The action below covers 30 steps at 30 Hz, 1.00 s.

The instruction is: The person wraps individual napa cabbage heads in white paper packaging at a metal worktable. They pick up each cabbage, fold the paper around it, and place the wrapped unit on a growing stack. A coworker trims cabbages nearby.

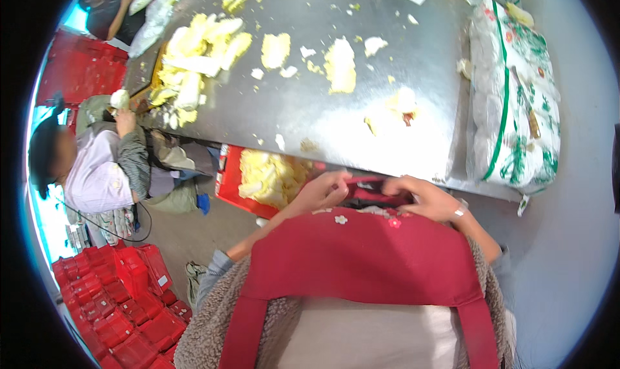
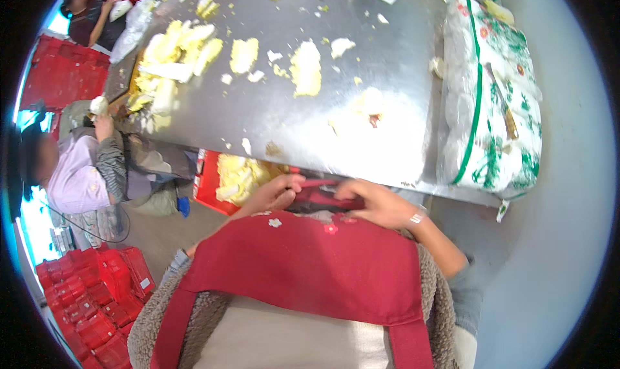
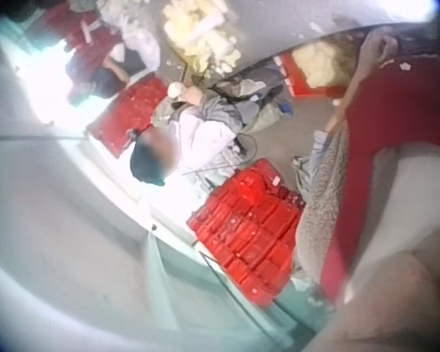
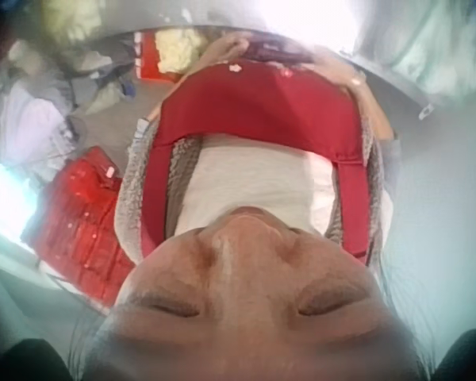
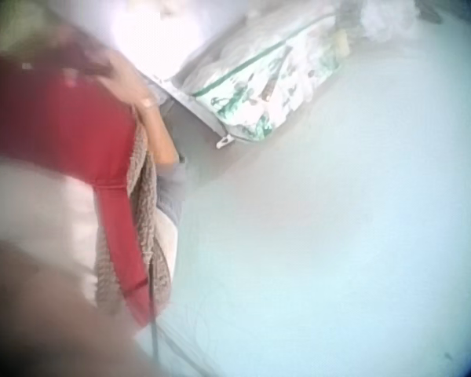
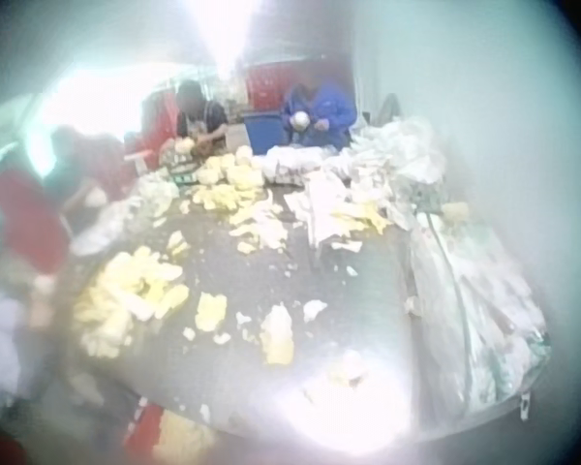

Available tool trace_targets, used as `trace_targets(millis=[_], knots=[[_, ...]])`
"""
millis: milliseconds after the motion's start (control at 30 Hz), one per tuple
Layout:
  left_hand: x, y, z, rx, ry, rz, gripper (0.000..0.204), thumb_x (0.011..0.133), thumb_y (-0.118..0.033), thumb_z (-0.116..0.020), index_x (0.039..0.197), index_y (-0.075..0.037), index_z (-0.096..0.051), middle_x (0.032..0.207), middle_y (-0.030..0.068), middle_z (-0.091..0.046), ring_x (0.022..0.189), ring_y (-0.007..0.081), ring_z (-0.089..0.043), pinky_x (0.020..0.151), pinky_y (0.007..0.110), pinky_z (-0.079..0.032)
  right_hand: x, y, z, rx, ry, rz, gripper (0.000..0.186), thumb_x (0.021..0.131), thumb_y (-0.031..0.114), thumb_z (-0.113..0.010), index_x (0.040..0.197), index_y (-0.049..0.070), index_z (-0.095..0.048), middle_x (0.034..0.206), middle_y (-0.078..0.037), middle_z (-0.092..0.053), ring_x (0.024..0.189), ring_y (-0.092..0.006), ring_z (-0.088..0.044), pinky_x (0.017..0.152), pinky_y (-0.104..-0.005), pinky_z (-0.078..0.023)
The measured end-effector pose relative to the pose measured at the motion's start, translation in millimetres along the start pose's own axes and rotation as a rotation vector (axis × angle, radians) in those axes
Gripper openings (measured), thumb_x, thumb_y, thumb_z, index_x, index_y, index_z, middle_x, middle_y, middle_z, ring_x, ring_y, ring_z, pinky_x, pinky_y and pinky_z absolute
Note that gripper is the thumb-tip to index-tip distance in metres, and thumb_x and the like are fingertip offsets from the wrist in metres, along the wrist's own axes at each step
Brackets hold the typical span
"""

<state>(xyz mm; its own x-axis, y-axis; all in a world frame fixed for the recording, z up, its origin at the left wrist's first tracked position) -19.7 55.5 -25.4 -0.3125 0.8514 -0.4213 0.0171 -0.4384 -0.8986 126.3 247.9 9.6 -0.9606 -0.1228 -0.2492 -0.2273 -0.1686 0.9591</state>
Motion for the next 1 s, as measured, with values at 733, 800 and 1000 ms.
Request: trace_targets(millis=[733,800,1000], knots=[[-76.1,116.8,58.4,0.040,-0.215,0.464,0.020,0.086,-0.017,-0.058,0.100,-0.003,-0.059,0.092,0.0054,-0.060,0.086,0.0121,-0.056,0.076,0.028,-0.045,-148.8,-45.2,-57.0,0.052,-0.712,-0.325,0.028,0.091,0.029,-0.047,0.086,0.004,-0.058,0.077,-0.005,-0.058,0.071,-0.0131,-0.051,0.066,-0.0300,-0.042],[-65.0,122.5,67.5,0.061,-0.184,0.472,0.020,0.086,-0.017,-0.058,0.100,-0.003,-0.059,0.091,0.0053,-0.060,0.086,0.0120,-0.056,0.076,0.028,-0.045,-142.9,-44.9,-60.3,0.080,-0.762,-0.152,0.028,0.091,0.028,-0.048,0.086,0.002,-0.058,0.076,-0.007,-0.058,0.069,-0.0170,-0.052,0.067,-0.0310,-0.043],[-39.3,123.2,89.7,0.122,-0.135,0.484,0.020,0.086,-0.018,-0.057,0.100,-0.003,-0.059,0.090,0.0048,-0.060,0.085,0.0118,-0.056,0.076,0.027,-0.045,-137.5,-58.8,-73.8,0.737,-0.818,-0.483,0.029,0.088,0.027,-0.052,0.088,-0.001,-0.058,0.076,-0.008,-0.059,0.070,-0.0185,-0.056,0.068,-0.0318,-0.044]])
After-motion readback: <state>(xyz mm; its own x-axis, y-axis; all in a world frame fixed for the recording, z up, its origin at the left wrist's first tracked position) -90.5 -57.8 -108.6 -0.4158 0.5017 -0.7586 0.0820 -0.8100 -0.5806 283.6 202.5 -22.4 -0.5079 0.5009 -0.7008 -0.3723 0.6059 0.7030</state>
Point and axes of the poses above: each hand's wrist, its own x-axis towards the middle knuckle, its own z-axis out of the back of the hand, y = z × x, the point moved 3 cm from there along x, towards the middle knuckle
